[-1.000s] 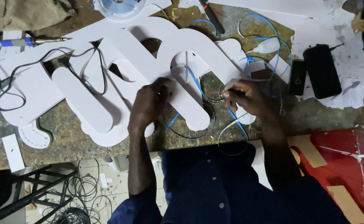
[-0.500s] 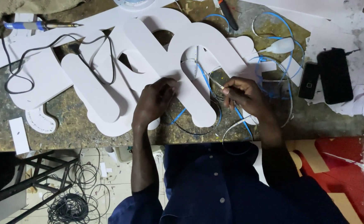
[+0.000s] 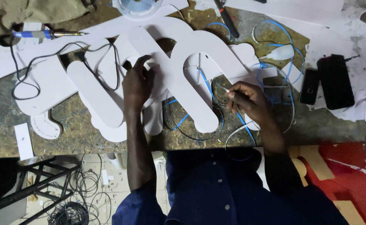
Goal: Attaching flexible LED strips into the channels of foam sign letters
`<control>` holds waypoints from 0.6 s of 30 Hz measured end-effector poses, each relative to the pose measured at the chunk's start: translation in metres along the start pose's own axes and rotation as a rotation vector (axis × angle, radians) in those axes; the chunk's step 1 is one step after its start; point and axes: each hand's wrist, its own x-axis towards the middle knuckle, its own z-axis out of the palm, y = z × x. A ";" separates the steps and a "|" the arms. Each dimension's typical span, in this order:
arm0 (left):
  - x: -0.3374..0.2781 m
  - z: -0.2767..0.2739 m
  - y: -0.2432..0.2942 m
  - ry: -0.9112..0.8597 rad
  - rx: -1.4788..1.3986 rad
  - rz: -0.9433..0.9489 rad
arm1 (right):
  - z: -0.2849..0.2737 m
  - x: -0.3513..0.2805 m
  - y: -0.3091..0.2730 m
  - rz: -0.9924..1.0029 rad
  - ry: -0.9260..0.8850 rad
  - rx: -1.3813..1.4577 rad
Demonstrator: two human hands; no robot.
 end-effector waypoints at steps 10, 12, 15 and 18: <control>0.006 0.008 0.008 0.037 -0.190 0.031 | 0.003 0.011 0.009 0.029 0.138 0.124; 0.000 0.014 0.005 0.044 -0.260 0.100 | -0.002 0.013 0.019 0.044 0.154 0.159; -0.005 0.022 -0.003 -0.285 -0.297 0.184 | -0.010 0.017 0.034 0.016 0.187 0.215; -0.007 0.023 -0.015 -0.225 -0.438 0.127 | -0.011 0.013 0.031 0.038 0.263 0.233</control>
